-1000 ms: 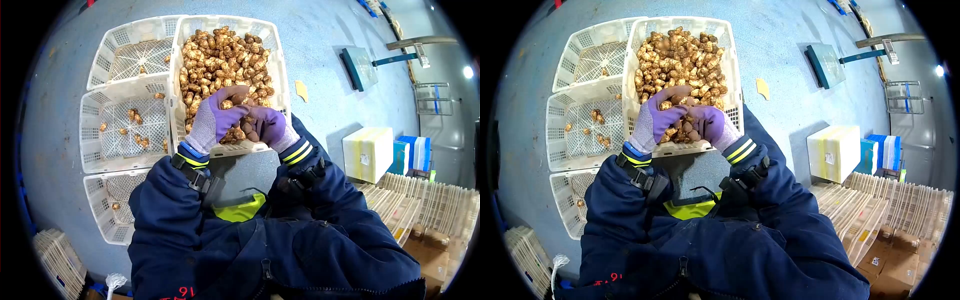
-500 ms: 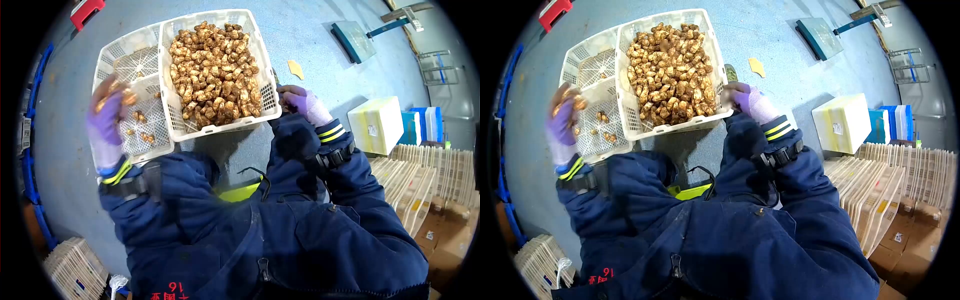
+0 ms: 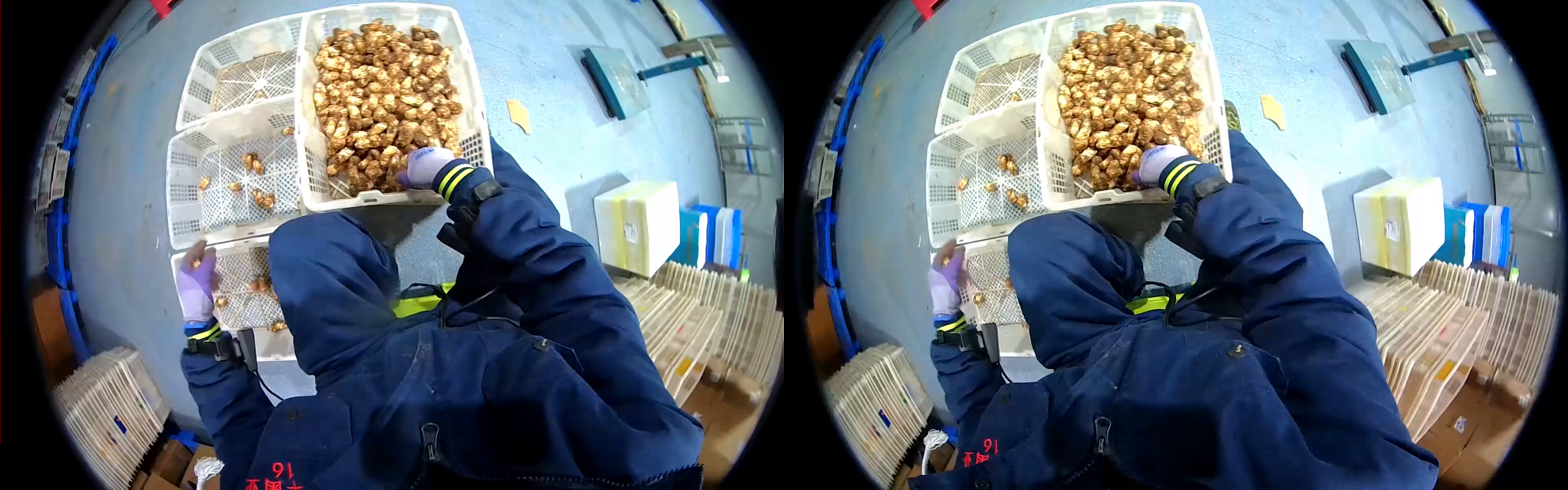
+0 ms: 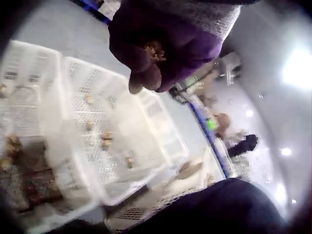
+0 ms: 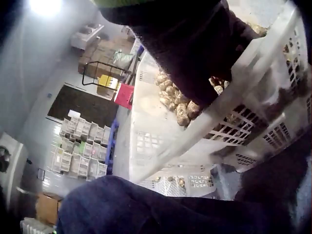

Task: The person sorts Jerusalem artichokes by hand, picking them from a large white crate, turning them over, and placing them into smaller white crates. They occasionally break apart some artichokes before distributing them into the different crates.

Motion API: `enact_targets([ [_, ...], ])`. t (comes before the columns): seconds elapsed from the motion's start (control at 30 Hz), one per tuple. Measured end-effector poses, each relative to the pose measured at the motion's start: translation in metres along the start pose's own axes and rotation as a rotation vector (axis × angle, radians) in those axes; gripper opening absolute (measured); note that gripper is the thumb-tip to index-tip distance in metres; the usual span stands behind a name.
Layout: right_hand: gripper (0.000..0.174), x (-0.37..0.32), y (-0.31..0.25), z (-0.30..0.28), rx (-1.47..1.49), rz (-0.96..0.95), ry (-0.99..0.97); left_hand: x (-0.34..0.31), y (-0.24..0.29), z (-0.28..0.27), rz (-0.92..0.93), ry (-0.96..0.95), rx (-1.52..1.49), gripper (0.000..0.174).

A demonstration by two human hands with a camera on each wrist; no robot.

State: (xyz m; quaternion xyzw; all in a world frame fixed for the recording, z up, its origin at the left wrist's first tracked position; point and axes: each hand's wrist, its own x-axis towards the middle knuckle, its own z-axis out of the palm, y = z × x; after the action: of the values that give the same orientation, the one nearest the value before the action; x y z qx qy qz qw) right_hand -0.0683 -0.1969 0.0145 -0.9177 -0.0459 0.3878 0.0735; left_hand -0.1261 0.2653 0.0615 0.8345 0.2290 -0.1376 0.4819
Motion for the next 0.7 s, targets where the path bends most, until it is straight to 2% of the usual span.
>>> enact_targets([
  [0.07,0.051,0.022,-0.005,0.004,-0.042,0.041,-0.016,-0.006,0.051,0.003,0.581,-0.134,0.223,0.034],
  [0.13,0.040,0.033,-0.004,0.011,-0.016,0.033,0.094,-0.025,0.123,0.024,0.639,-0.201,0.053,0.032],
  [0.2,0.036,0.050,0.007,0.020,-0.001,-0.058,0.079,-0.044,0.180,0.066,0.460,-0.309,-0.354,0.033],
  [0.27,0.028,0.044,0.018,0.010,0.012,-0.128,0.088,-0.048,0.208,0.114,0.468,-0.522,-0.538,0.033],
  [0.33,0.026,0.020,0.034,0.002,0.875,0.045,0.076,-0.060,0.214,0.168,0.634,-0.475,-0.409,0.037],
  [0.37,0.030,-0.007,0.038,-0.011,0.920,-0.106,0.164,-0.045,0.201,0.194,0.330,-0.637,-0.649,0.037],
  [0.4,0.037,-0.030,0.037,-0.019,1.114,-0.147,0.208,-0.031,0.185,0.225,0.010,-0.797,-0.868,0.038],
  [0.43,0.046,-0.052,0.035,-0.028,1.305,-0.199,0.249,-0.018,0.162,0.251,-0.035,-0.913,-0.944,0.038],
  [0.47,0.052,-0.066,0.036,-0.030,1.248,-0.250,0.353,-0.011,0.147,0.271,-0.085,-1.028,-1.016,0.038],
  [0.5,0.053,-0.077,0.038,-0.033,1.177,-0.305,0.420,-0.016,0.143,0.279,-0.093,-0.954,-0.930,0.037],
  [0.53,0.054,-0.085,0.038,-0.034,1.107,-0.360,0.477,-0.021,0.140,0.283,-0.002,-0.924,-0.799,0.037],
  [0.57,0.053,-0.091,0.037,-0.034,1.068,-0.425,0.537,-0.015,0.134,0.291,0.431,-0.913,-0.618,0.036],
  [0.6,0.055,-0.094,0.035,-0.032,1.035,-0.412,0.598,-0.011,0.126,0.296,0.853,-0.864,-0.417,0.035],
  [0.63,0.055,-0.102,0.030,-0.037,0.860,-0.382,0.632,-0.032,0.151,0.282,0.297,-0.996,-0.711,0.034],
  [0.7,0.059,-0.103,0.025,-0.041,0.609,-0.396,0.735,-0.044,0.175,0.274,0.185,-1.001,-0.799,0.035],
])
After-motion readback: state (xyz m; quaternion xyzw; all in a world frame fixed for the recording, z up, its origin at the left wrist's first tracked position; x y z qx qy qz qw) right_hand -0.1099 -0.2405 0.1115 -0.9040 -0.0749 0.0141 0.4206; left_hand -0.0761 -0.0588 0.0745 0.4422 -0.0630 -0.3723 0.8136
